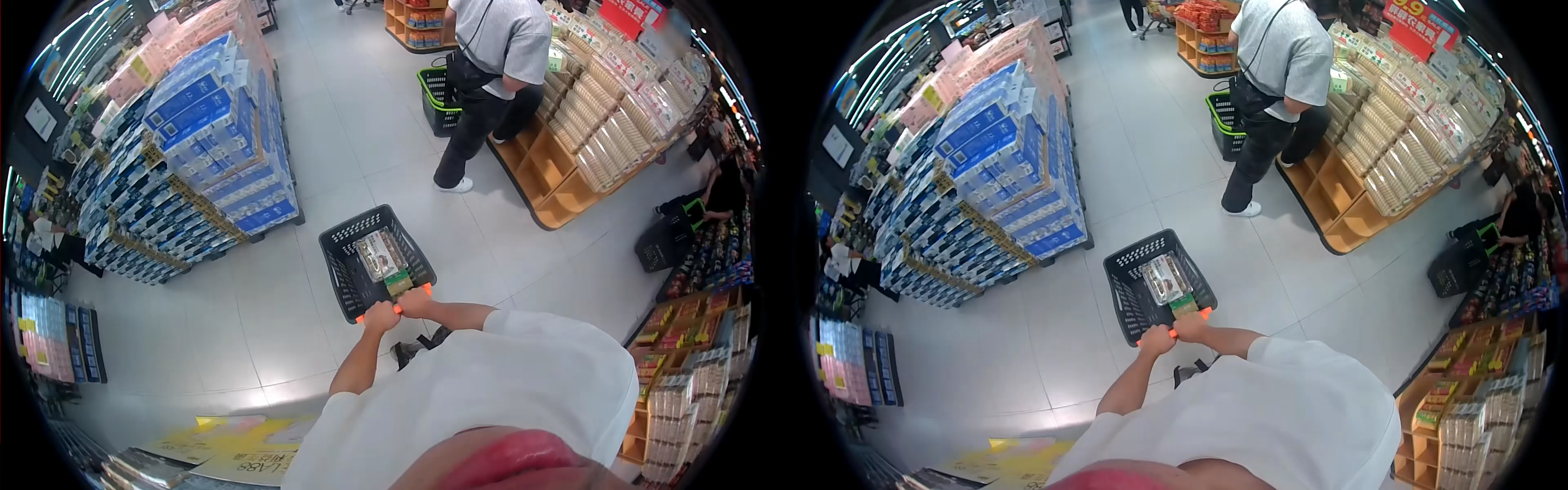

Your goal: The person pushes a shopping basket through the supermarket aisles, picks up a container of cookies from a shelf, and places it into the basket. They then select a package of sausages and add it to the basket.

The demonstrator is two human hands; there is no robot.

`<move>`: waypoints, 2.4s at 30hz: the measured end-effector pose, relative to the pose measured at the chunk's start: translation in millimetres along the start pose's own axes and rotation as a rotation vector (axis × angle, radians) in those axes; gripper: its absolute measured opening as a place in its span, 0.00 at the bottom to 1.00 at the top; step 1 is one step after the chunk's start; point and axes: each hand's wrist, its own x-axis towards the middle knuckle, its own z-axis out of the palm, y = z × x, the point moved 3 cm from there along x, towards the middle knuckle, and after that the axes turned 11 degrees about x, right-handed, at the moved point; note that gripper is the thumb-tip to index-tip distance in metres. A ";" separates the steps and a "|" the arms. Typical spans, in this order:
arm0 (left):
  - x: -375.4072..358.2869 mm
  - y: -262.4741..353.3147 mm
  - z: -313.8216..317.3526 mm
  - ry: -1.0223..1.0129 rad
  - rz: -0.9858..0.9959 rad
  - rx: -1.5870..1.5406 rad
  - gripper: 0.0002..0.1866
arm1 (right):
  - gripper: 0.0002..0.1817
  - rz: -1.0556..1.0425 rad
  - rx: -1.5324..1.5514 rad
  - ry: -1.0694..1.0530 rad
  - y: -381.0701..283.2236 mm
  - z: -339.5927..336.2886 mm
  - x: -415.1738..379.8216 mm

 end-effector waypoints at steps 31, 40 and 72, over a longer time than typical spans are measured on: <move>-94.2 -21.7 -762.7 2.104 1.615 0.115 0.26 | 0.08 -0.011 0.061 0.235 96.7 -190.0 378.3; -22.1 -108.9 -843.6 2.089 1.824 -0.181 0.25 | 0.10 0.103 -0.026 0.241 150.6 -190.2 487.1; 712.7 -207.4 -542.0 -0.102 0.249 0.217 0.26 | 0.12 -0.015 0.142 0.167 320.8 -406.2 716.5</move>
